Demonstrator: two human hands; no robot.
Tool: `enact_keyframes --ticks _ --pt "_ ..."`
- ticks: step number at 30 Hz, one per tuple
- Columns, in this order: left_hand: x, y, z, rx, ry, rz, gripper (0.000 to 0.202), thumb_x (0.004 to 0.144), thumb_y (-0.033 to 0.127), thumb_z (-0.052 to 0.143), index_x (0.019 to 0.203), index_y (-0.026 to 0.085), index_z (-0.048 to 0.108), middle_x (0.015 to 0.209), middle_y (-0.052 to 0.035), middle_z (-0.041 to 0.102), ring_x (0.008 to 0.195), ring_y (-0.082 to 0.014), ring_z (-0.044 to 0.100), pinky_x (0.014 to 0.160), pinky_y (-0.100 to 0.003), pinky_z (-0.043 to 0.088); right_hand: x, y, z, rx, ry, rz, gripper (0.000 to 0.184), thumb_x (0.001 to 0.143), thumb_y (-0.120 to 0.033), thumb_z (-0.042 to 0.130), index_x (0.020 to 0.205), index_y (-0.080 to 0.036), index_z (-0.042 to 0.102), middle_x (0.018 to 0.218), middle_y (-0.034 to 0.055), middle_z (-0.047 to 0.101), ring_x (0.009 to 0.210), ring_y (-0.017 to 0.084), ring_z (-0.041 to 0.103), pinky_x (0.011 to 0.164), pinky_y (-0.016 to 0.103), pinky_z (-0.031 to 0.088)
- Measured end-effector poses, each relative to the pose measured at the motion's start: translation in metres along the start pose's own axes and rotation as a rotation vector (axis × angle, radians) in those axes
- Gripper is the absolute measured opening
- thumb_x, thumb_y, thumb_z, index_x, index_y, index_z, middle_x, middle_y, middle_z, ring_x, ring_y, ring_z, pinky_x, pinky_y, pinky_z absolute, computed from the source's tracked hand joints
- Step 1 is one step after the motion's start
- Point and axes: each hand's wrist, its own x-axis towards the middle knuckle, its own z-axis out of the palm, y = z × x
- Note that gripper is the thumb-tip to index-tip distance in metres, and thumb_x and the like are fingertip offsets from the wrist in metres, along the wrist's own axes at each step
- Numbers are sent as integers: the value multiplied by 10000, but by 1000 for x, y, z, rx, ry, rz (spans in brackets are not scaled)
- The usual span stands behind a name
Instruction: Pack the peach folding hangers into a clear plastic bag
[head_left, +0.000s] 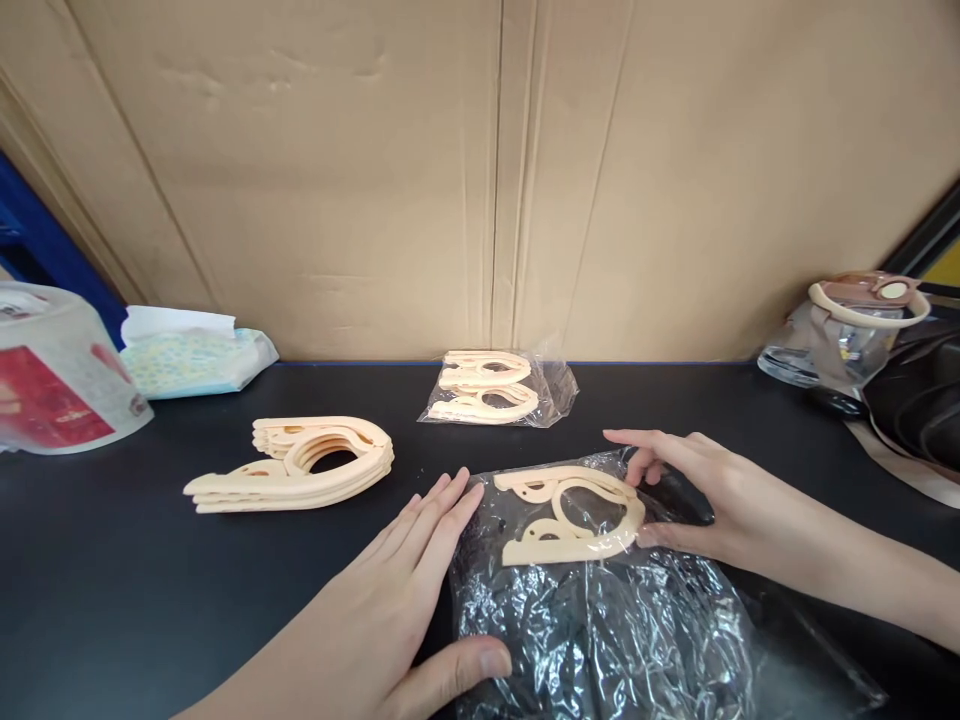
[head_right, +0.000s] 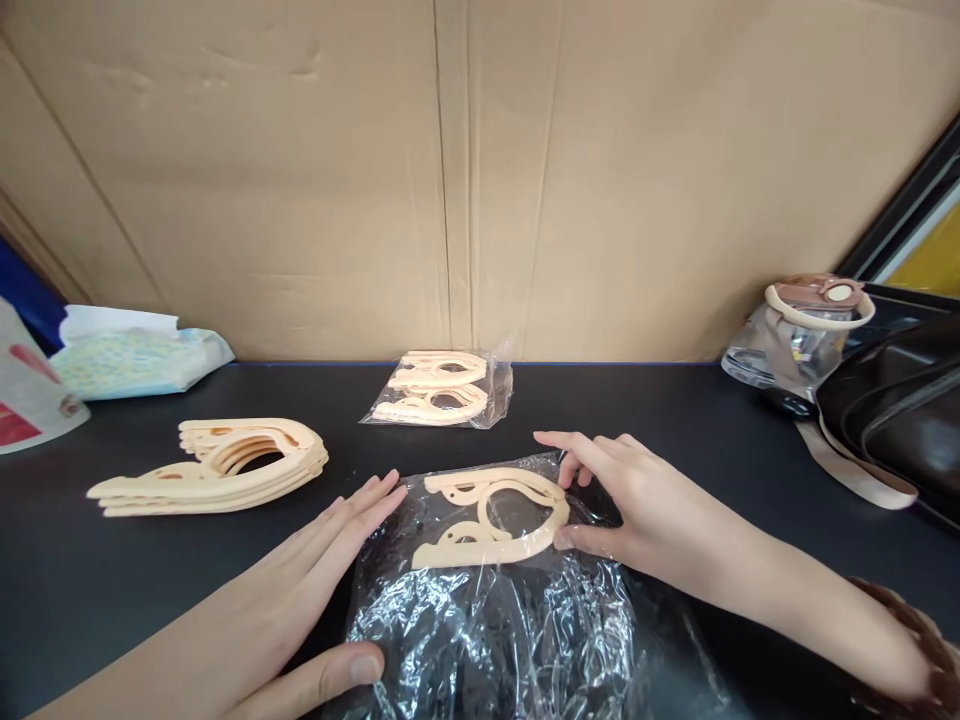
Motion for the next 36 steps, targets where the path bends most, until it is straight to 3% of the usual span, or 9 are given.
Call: enact_keyframes --ticks 3,7,10,14,21,25,30,33,36 --pt "2 1 -7 32 -37 55 874 916 588 493 1554 294 -26 1620 -61 136 1451 -308 266 1112 -505 349 0 -5 11 2 97 19 631 829 -508 676 1383 -349 419 949 -21 668 869 217 610 811 411 507" --pt "4 4 -8 47 -63 29 822 905 629 471 1559 266 130 1623 -78 139 1451 -327 267 1105 -514 356 -1 -14 19 130 179 45 561 840 -508 661 1334 -333 461 901 -22 693 830 213 625 789 394 504" --pt "4 8 -2 34 -5 -32 779 902 673 421 1541 266 240 1621 -77 186 1459 -321 263 1098 -530 367 -2 -22 17 303 130 81 477 869 -513 633 1288 -334 491 955 -25 733 841 199 649 877 396 487" --pt "4 7 8 -31 101 -58 757 900 690 400 1520 265 307 1613 -85 244 1470 -315 246 1111 -540 359 -2 -27 12 461 24 127 418 903 -516 586 1280 -347 520 1131 2 733 1041 230 648 992 413 453" --pt "6 2 1 -115 69 -60 696 932 600 446 1535 315 248 1612 -45 265 1473 -310 239 1121 -509 373 -6 -27 10 554 -51 95 596 952 -485 515 1496 -365 302 1301 53 659 1213 249 582 1093 481 374" --pt "8 9 -10 -128 92 -124 635 948 591 412 1512 312 320 1589 -26 325 1461 -287 279 1131 -489 366 -8 -28 11 551 -48 89 626 964 -483 485 1527 -363 239 1357 81 615 1126 248 615 1050 498 416" --pt "12 6 -18 -81 -46 -85 726 925 578 475 1545 300 220 1614 -25 223 1464 -312 240 1134 -513 334 -8 -19 9 579 146 196 532 932 -527 501 1412 -315 412 1096 72 695 857 216 644 789 383 540" --pt "13 5 -18 -90 -60 -62 745 917 585 486 1547 307 201 1619 -31 189 1465 -316 224 1135 -525 319 -2 -10 1 520 344 243 453 889 -538 554 1261 -280 525 869 21 620 740 180 585 647 305 509" --pt "11 7 -19 -106 -60 -63 756 909 587 500 1545 311 200 1618 -35 186 1464 -321 213 1136 -533 312 9 -12 -13 478 510 168 364 875 -499 587 1160 -274 565 843 1 560 714 155 543 582 264 465"
